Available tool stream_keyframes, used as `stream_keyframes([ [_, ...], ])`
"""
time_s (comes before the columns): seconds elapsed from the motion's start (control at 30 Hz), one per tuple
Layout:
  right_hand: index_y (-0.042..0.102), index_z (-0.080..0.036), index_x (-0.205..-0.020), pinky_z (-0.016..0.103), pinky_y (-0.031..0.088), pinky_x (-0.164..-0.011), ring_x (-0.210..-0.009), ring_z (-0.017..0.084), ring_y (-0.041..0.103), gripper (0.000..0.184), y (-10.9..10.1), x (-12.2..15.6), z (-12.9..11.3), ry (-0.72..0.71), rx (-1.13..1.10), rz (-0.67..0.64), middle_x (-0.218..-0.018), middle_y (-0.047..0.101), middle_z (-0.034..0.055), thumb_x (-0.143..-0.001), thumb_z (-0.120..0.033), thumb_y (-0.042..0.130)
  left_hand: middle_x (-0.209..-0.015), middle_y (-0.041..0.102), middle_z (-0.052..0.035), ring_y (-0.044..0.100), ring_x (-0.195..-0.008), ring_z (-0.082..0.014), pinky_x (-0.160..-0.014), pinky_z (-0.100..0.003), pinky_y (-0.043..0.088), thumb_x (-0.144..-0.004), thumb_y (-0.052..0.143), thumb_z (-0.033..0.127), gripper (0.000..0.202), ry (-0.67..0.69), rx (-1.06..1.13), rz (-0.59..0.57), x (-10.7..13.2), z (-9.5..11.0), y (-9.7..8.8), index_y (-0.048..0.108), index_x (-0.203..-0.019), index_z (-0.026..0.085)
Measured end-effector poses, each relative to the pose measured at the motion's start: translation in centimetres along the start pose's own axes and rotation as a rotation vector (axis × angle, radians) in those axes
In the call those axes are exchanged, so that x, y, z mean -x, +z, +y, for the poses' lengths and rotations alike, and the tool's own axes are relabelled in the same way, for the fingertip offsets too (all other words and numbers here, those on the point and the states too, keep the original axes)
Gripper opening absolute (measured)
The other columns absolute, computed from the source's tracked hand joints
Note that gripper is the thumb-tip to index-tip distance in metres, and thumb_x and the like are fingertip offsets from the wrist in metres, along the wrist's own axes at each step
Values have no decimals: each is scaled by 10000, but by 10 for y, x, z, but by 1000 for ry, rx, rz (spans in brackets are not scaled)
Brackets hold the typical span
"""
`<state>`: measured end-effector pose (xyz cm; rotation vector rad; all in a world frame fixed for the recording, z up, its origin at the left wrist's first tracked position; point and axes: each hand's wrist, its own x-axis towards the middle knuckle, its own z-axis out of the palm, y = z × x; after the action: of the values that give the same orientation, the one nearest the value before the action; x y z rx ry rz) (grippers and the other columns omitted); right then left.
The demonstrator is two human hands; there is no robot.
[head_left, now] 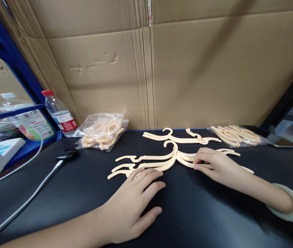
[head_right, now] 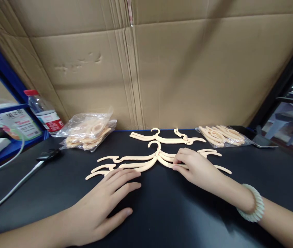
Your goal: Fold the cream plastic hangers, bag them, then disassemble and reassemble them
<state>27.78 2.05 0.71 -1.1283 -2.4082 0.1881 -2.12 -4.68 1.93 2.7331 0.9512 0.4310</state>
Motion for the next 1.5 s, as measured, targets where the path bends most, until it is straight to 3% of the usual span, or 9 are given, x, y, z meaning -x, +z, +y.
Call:
stream_keyframes([
  [0.2, 647, -203, -855, 309, 495, -679, -768, 186, 618, 107, -2, 1, 9, 21, 35, 17, -848, 651, 53, -871, -190, 542, -1428, 491, -148, 372, -1367, -336, -1138, -550, 261, -879, 558, 247, 436, -34, 0, -33, 0, -2, 1, 535, -1313, 205],
  [0.4, 632, -193, -808, 274, 460, -608, -658, 151, 587, 115, -5, 1, 15, 46, 41, -26, -791, 639, 34, -852, -154, 534, -1455, 482, -118, 367, -1379, -349, -1149, -578, 220, -860, 601, 247, 468, -52, 85, 14, 1, -7, 3, 545, -1325, 252],
  [0.57, 638, -194, -902, 365, 504, -793, -909, 222, 604, 90, -8, 1, 13, 36, 84, 10, -928, 640, 76, -841, -178, 574, -1487, 442, -111, 339, -1393, -364, -1137, -597, 235, -879, 582, 257, 459, -87, 76, -12, -1, -7, 2, 546, -1337, 258],
  [0.67, 632, -189, -1053, 429, 504, -869, -1026, 262, 579, 208, -9, 2, 12, 27, 112, 30, -1045, 628, 108, -853, -223, 587, -1511, 409, -94, 308, -1411, -351, -1137, -595, 239, -921, 514, 265, 447, -110, 29, -47, -1, -8, 2, 515, -1367, 264],
  [0.83, 572, -154, -1236, 479, 463, -991, -1174, 278, 537, 334, -2, 4, 16, -22, 145, -2, -1231, 593, 149, -941, -220, 429, -1524, 390, -79, 303, -1412, -360, -1130, -607, 244, -916, 526, 280, 464, -113, 12, -21, 0, -9, 5, 502, -1379, 282],
  [1.17, 649, -154, -1092, 415, 526, -895, -1060, 254, 605, 303, 3, 2, 25, 8, 131, -28, -1155, 625, 147, -964, -192, 377, -1557, 326, -60, 271, -1430, -334, -1130, -579, 278, -946, 487, 330, 477, -90, -83, -73, -3, -14, 4, 441, -1419, 293],
  [1.37, 670, -170, -1047, 403, 523, -895, -1048, 256, 607, 296, 5, 2, 30, -23, 171, -41, -1151, 626, 138, -958, -190, 389, -1529, 388, -25, 321, -1416, -288, -1148, -538, 274, -941, 503, 305, 435, -99, -100, 41, -3, -12, 11, 486, -1376, 310],
  [1.5, 665, -169, -1070, 409, 524, -896, -1041, 261, 620, 297, 3, 2, 29, -31, 150, -2, -1141, 643, 138, -963, -219, 393, -1529, 388, -22, 324, -1414, -283, -1142, -534, 293, -946, 496, 300, 427, -96, -73, 49, -2, -14, 13, 482, -1373, 321],
])
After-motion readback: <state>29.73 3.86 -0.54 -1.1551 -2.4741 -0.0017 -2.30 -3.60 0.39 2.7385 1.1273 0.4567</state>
